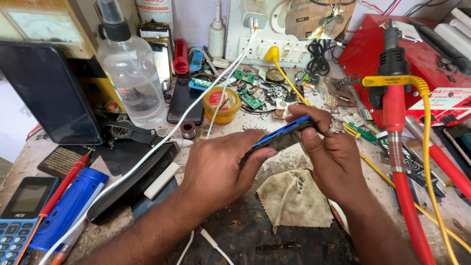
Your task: The person pries open the back cover of a blue smartphone using a green pry tool, lifting the cover away from the battery and internal components. They work around the edges of the device, then press the back cover back onto the phone body and run a finger along the seam to seat it closed.
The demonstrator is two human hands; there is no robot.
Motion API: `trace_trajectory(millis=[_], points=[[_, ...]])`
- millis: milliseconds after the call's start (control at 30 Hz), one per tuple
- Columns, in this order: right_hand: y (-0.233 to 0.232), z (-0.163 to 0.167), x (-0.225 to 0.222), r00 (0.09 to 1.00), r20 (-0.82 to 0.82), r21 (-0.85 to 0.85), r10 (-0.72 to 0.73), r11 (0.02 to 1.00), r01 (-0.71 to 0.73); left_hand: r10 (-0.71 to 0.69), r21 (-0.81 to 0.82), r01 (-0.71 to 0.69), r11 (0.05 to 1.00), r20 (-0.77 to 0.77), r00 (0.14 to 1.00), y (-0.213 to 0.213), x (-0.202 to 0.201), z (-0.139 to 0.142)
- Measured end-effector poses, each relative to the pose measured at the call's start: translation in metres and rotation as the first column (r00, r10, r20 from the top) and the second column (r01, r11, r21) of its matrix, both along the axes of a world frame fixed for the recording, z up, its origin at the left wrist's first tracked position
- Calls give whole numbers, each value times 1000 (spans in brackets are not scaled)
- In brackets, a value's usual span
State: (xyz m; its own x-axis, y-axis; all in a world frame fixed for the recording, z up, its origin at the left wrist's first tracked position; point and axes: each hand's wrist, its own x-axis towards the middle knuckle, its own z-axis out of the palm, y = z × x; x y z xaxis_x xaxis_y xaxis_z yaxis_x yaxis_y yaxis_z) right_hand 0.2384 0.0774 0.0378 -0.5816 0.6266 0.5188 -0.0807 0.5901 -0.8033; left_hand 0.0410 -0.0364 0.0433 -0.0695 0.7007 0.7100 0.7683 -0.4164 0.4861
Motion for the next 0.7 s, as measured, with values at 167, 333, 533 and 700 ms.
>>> trace_trajectory(millis=[167, 333, 533, 700], points=[[-1, 1, -3, 1000, 4, -27, 4, 1000, -4, -2, 29, 1, 1000, 23, 1000, -1, 5, -2], [1, -1, -1, 1000, -4, -18, -9, 1000, 9, -72, -14, 74, 997, 133, 989, -2, 10, -1], [3, 0, 0, 997, -49, -85, 64, 994, -68, -177, -381, 396, 836, 496, 850, 2, 1, 1], [6, 0, -1, 940, -201, -140, 274, 942, -305, -197, -414, 723, 554, 778, 597, 11, -16, 2]])
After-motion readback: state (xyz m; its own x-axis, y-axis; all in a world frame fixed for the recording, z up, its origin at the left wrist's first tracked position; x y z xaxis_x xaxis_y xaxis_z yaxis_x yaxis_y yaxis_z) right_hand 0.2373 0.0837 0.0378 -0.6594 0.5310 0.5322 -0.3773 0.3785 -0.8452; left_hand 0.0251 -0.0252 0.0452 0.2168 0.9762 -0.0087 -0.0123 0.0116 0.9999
